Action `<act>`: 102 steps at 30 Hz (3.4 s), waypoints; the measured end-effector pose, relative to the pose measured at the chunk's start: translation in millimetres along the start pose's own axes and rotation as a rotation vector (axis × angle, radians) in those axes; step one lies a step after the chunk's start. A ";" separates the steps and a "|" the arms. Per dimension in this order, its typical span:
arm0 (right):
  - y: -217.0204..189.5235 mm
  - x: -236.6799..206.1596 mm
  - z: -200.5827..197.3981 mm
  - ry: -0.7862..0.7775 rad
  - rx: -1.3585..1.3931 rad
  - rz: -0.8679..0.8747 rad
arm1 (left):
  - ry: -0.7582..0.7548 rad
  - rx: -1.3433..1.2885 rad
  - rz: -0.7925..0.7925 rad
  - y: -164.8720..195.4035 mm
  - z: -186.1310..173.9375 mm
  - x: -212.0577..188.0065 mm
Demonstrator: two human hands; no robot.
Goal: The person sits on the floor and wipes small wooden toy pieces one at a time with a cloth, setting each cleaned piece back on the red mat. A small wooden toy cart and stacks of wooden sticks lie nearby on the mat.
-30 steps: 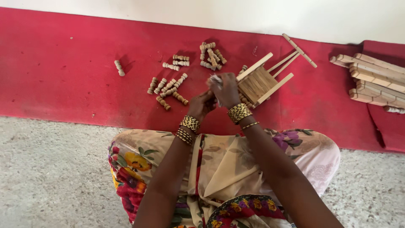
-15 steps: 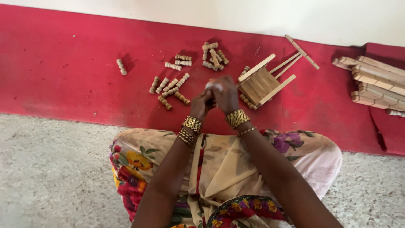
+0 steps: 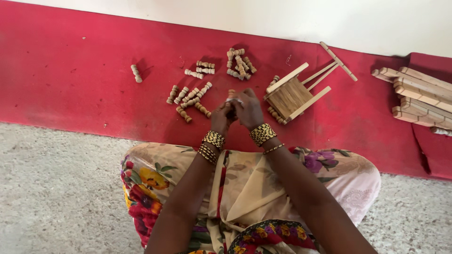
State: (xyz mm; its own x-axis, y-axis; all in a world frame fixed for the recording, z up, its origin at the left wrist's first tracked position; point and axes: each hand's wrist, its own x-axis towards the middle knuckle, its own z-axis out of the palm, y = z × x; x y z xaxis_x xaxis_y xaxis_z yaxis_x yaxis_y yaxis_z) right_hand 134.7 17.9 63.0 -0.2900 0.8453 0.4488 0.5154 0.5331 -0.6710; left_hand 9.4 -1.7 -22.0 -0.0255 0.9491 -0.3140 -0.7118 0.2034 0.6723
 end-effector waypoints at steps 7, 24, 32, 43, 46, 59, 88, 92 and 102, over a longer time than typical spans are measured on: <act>3.5 9.8 -2.4 0.154 0.051 0.009 | -0.061 0.093 -0.060 8.2 6.2 -7.4; 9.0 13.4 -7.1 0.156 0.097 0.002 | -0.030 0.170 0.028 -2.1 4.0 -1.9; -0.3 4.7 -2.5 -0.011 0.150 0.024 | 0.116 0.239 -0.012 13.8 -0.6 -3.7; 6.7 4.6 9.1 0.065 0.021 -0.136 | 0.066 0.168 0.001 7.3 -12.4 2.6; 7.8 9.6 7.7 0.178 -0.001 0.009 | -0.012 0.279 -0.046 4.0 -4.6 -1.3; 2.4 1.6 10.5 0.009 0.060 -0.014 | 0.003 -0.005 -0.046 5.7 -11.9 2.6; -4.6 0.8 15.3 0.088 0.002 -0.029 | 0.075 -0.002 -0.087 11.5 -11.1 7.3; 4.3 4.6 11.4 0.178 0.027 0.130 | -0.077 0.003 -0.105 1.9 -5.3 4.3; 1.6 7.7 7.1 0.108 -0.013 0.028 | 0.033 0.048 -0.110 10.0 -10.1 6.6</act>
State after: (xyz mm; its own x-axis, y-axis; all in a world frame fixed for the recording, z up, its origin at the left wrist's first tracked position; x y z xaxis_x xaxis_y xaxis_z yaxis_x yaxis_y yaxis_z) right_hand 127.5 25.5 61.2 -0.1868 0.8508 0.4911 0.5325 0.5078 -0.6772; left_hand -5.0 4.1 -24.1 0.0276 0.9120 -0.4093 -0.6773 0.3182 0.6633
